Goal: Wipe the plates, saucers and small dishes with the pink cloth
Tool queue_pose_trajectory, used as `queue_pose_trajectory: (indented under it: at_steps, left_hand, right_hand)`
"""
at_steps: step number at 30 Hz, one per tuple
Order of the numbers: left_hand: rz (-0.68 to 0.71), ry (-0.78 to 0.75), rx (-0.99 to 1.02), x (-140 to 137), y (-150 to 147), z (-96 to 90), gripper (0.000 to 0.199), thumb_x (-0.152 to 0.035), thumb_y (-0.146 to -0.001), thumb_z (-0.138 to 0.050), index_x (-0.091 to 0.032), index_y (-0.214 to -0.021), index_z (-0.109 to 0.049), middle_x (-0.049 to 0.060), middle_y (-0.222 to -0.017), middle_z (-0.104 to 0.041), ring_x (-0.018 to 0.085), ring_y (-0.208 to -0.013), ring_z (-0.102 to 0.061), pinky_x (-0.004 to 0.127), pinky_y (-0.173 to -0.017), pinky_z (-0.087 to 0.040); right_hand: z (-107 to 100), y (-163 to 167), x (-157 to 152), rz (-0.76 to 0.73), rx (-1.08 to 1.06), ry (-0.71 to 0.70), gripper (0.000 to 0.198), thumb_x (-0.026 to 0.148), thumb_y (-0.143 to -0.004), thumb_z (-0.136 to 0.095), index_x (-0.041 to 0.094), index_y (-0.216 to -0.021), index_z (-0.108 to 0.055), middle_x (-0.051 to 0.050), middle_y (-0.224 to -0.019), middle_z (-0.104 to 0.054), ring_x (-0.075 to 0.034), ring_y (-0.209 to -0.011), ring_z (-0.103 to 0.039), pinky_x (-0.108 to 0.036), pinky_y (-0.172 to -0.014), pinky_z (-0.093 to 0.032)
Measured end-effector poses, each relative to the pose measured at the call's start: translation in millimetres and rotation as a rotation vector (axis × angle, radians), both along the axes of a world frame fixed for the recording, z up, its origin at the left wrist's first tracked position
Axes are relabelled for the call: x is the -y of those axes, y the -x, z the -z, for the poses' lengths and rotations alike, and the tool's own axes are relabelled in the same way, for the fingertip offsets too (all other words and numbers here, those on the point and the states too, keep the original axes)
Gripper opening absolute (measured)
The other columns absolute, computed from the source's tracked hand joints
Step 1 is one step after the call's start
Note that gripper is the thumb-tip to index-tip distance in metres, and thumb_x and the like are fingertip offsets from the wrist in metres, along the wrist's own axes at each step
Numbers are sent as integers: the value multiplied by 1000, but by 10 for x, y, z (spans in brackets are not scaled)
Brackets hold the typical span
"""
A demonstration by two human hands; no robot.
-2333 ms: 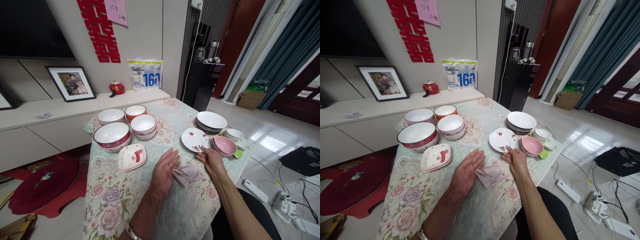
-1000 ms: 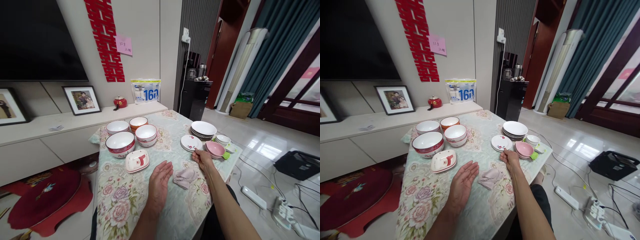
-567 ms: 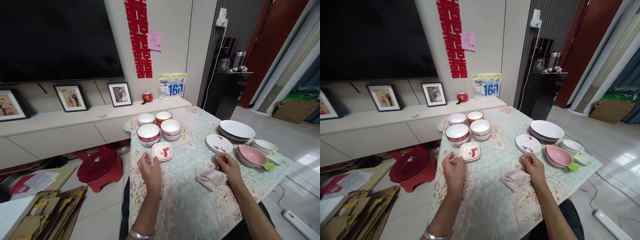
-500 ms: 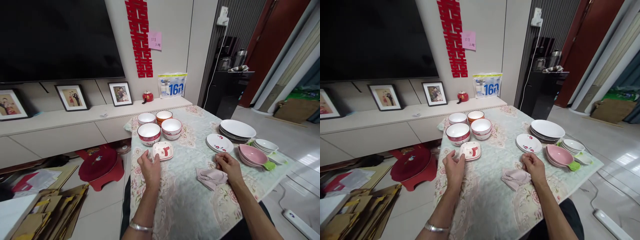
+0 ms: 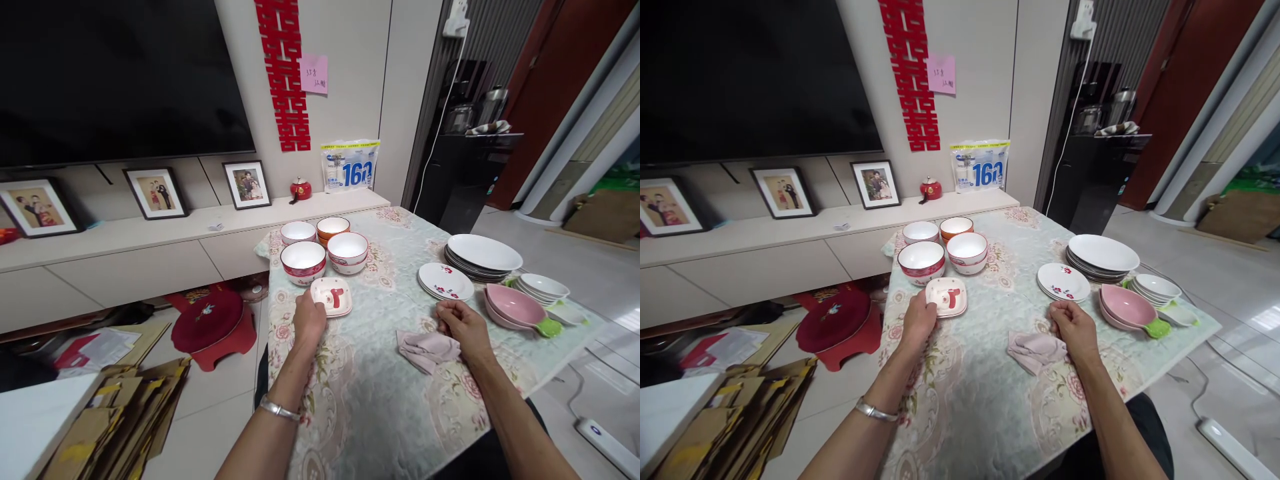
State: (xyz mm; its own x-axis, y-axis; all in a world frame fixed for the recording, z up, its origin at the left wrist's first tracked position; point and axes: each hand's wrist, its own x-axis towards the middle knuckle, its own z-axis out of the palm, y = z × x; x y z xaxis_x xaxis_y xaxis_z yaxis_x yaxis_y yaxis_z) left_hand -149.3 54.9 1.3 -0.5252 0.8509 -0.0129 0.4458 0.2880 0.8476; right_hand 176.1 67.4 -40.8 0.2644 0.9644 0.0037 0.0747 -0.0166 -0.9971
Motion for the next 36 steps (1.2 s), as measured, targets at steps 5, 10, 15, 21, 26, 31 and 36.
queue_pose_trajectory:
  at_steps: [5, 10, 15, 21, 26, 31, 36]
  left_hand:
    - [36, 24, -131, 68, -36, -144, 43, -13, -75, -53, -22, -116, -66, 18, -121, -63, 37, -105, -65, 43, -91, -42]
    - [64, 118, -263, 112, -127, -253, 40, -12, -83, -42, -18, -116, -62, 23, -124, -61, 41, -108, -64, 50, -93, -41]
    - [107, 262, -401, 112, -184, -364, 40, -6, -86, -34, -9, -117, -58, 29, -119, -63, 41, -110, -64, 51, -92, -42]
    - [203, 371, -589, 117, -171, -584, 41, -4, -87, -31, -2, -122, -53, 29, -109, -69, 40, -109, -65, 49, -89, -46]
    - [214, 353, -652, 115, -148, -761, 39, -4, -88, -30, -3, -120, -54, 30, -111, -68, 39, -109, -65, 48, -90, -46]
    - [242, 307, -565, 208, -103, -866, 39, -5, -86, -36, -3, -121, -53, 31, -110, -67, 41, -111, -64, 50, -92, -45]
    - [359, 221, -238, 404, -294, -643, 39, -12, -86, -39, -13, -122, -54, 22, -107, -69, 37, -105, -66, 47, -88, -50]
  right_hand:
    - [-15, 14, 1, 10, -16, -10, 35, 43, -65, -77, 16, -83, -63, 2, -52, -59, -10, -42, -47, -20, -39, -33]
    - [-26, 29, 7, 3, -34, -17, 35, 43, -65, -76, 16, -83, -63, 2, -51, -59, -9, -42, -46, -19, -39, -33]
    - [-22, 16, 11, -3, -41, -24, 36, 45, -65, -77, 16, -82, -63, 3, -52, -59, -9, -42, -46, -20, -40, -33]
    - [-1, 2, -3, -9, -27, -24, 33, 43, -68, -76, 17, -83, -63, 4, -49, -57, -9, -42, -45, -19, -41, -32]
    - [11, 0, -7, -8, -25, -22, 33, 43, -69, -75, 16, -84, -63, 3, -50, -58, -9, -43, -45, -19, -40, -32]
    - [24, -11, -12, -7, -40, -32, 34, 42, -67, -77, 16, -84, -63, 3, -52, -59, -9, -43, -47, -18, -40, -32]
    - [46, -15, -30, -7, -59, -46, 35, 43, -67, -79, 17, -83, -63, 2, -55, -60, -10, -44, -49, -20, -40, -35]
